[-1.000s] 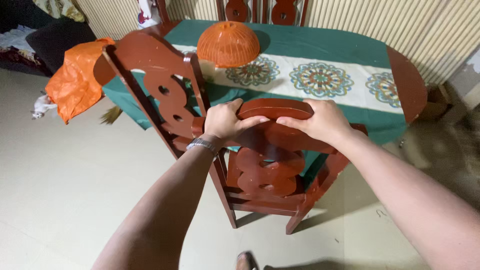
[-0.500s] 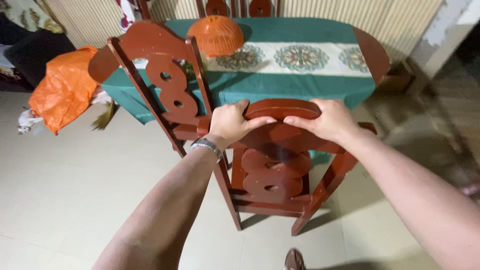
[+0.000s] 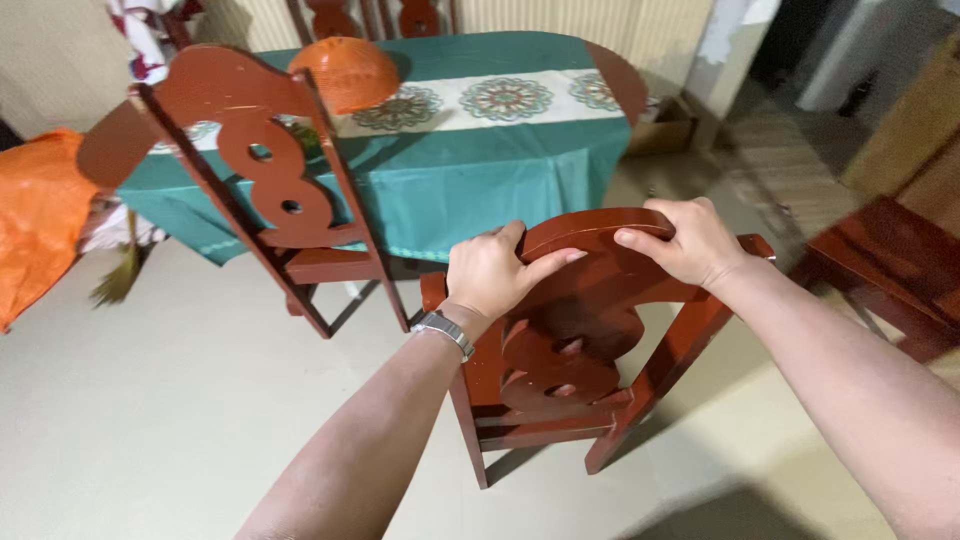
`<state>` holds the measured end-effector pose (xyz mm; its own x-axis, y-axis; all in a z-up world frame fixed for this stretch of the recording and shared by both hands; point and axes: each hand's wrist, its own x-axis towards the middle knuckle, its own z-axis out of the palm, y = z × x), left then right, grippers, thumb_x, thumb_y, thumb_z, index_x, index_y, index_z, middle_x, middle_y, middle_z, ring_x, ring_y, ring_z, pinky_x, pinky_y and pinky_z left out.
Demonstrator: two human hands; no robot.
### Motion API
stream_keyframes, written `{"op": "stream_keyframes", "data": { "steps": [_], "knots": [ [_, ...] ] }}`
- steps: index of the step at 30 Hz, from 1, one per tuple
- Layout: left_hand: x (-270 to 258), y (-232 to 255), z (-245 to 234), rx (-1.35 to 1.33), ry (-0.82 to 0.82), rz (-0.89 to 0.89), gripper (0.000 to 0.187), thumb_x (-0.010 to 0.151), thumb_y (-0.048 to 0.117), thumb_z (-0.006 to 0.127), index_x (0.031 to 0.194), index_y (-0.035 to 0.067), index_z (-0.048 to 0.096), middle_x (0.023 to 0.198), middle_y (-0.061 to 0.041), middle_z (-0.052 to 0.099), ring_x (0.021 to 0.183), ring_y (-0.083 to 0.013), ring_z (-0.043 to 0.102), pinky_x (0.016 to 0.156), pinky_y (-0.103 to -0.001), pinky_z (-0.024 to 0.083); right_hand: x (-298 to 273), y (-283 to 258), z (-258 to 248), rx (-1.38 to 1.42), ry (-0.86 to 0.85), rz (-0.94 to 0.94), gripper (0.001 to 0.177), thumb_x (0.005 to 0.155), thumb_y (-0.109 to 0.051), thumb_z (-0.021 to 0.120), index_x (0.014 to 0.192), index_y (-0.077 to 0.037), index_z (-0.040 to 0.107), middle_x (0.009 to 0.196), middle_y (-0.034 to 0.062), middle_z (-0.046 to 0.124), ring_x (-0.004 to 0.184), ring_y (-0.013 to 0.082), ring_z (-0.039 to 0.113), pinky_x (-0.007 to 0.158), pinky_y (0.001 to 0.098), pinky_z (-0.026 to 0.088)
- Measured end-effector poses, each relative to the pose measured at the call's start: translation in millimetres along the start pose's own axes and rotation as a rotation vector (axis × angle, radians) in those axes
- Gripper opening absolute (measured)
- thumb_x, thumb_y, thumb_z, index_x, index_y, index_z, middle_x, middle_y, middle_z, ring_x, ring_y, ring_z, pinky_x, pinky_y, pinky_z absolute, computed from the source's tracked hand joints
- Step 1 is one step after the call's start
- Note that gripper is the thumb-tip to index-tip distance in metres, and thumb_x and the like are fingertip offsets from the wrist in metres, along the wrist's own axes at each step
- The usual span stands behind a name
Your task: The person repeatedly moves wooden chairs from around a dining table to a kitchen counter area, then returns them to the table. The person also moves a large water jug and briefly handles a plastic bag of vegetables on the table.
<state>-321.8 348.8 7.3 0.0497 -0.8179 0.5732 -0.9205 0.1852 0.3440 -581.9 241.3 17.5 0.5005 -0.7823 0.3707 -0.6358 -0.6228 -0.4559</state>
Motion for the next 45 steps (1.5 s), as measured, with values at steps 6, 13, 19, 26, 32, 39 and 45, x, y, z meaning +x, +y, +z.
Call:
{"op": "stream_keyframes", "data": {
  "steps": [6, 13, 19, 26, 32, 39, 45],
  "knots": [
    [-9.7, 48.3, 19.9, -0.015, 0.004, 0.054, 0.079, 0.073, 0.085, 0.063, 0.074, 0.007, 0.067, 0.06, -0.012, 0.068, 0.055, -0.0324, 0.068, 0.054, -0.042, 0.055, -51.2, 31.1, -29.8, -0.083, 0.053, 0.036, 0.059, 0.085, -0.056, 0.073, 0.107, -0.001, 0.075, 0.088, 0.0214, 0.076, 0.082, 0.0331, 0.076, 0.077, 0.0416, 0.058],
    [-16.4, 116.8, 56.5, -0.137, -0.031, 0.187, 0.077, 0.075, 0.084, 0.063, 0.079, 0.007, 0.07, 0.063, -0.012, 0.069, 0.058, -0.0313, 0.07, 0.056, -0.042, 0.056, -134.5, 64.6, -78.0, -0.138, 0.151, 0.121, 0.061, 0.085, -0.056, 0.074, 0.11, 0.0, 0.073, 0.09, 0.0221, 0.075, 0.085, 0.0337, 0.076, 0.078, 0.0414, 0.059],
    [-10.3, 182.7, 92.5, -0.249, -0.109, 0.313, 0.074, 0.076, 0.084, 0.061, 0.083, 0.011, 0.073, 0.067, -0.01, 0.072, 0.064, -0.0295, 0.072, 0.062, -0.042, 0.056, -197.2, 95.8, -121.6, -0.154, 0.228, 0.244, 0.052, 0.085, -0.051, 0.075, 0.106, -0.003, 0.074, 0.088, 0.0199, 0.075, 0.082, 0.0339, 0.075, 0.076, 0.0411, 0.058],
    [-9.5, 299.3, 129.7, -0.387, -0.215, 0.364, 0.077, 0.074, 0.084, 0.059, 0.087, 0.009, 0.072, 0.073, -0.013, 0.074, 0.067, -0.0303, 0.073, 0.063, -0.042, 0.057, -291.5, 159.9, -182.3, -0.299, 0.411, 0.292, 0.053, 0.086, -0.045, 0.077, 0.117, -0.002, 0.07, 0.092, 0.0209, 0.073, 0.082, 0.0339, 0.074, 0.077, 0.0422, 0.057],
    [11.3, 390.8, 164.5, -0.314, -0.448, 0.392, 0.083, 0.082, 0.085, 0.052, 0.093, 0.007, 0.076, 0.078, -0.016, 0.074, 0.073, -0.0323, 0.074, 0.064, -0.045, 0.057, -334.6, 210.1, -235.8, -0.346, 0.369, 0.587, 0.054, 0.099, -0.049, 0.062, 0.118, 0.002, 0.06, 0.103, 0.0249, 0.066, 0.093, 0.0361, 0.071, 0.083, 0.0442, 0.056],
    [26.2, 486.8, 246.7, -0.339, -0.55, 0.424, 0.034, 0.094, 0.039, 0.059, 0.096, 0.013, 0.081, 0.104, -0.015, 0.078, 0.096, -0.0326, 0.075, 0.08, -0.045, 0.059, -293.0, 193.0, -247.5, 0.055, 0.626, 1.086, 0.089, 0.096, -0.07, 0.045, 0.138, 0.008, 0.046, 0.119, 0.0312, 0.066, 0.107, 0.0409, 0.069, 0.087, 0.0471, 0.056],
    [9.3, 579.9, 308.7, -0.642, -0.836, 0.655, 0.05, 0.079, 0.039, 0.069, 0.121, 0.012, 0.069, 0.119, -0.015, 0.075, 0.111, -0.0299, 0.071, 0.091, -0.043, 0.057, -298.7, 183.6, -271.3, 0.122, 0.809, 1.188, 0.087, 0.094, -0.063, 0.063, 0.149, -0.001, 0.037, 0.131, 0.02, 0.054, 0.119, 0.029, 0.055, 0.093, 0.0416, 0.049]
  ]
}}
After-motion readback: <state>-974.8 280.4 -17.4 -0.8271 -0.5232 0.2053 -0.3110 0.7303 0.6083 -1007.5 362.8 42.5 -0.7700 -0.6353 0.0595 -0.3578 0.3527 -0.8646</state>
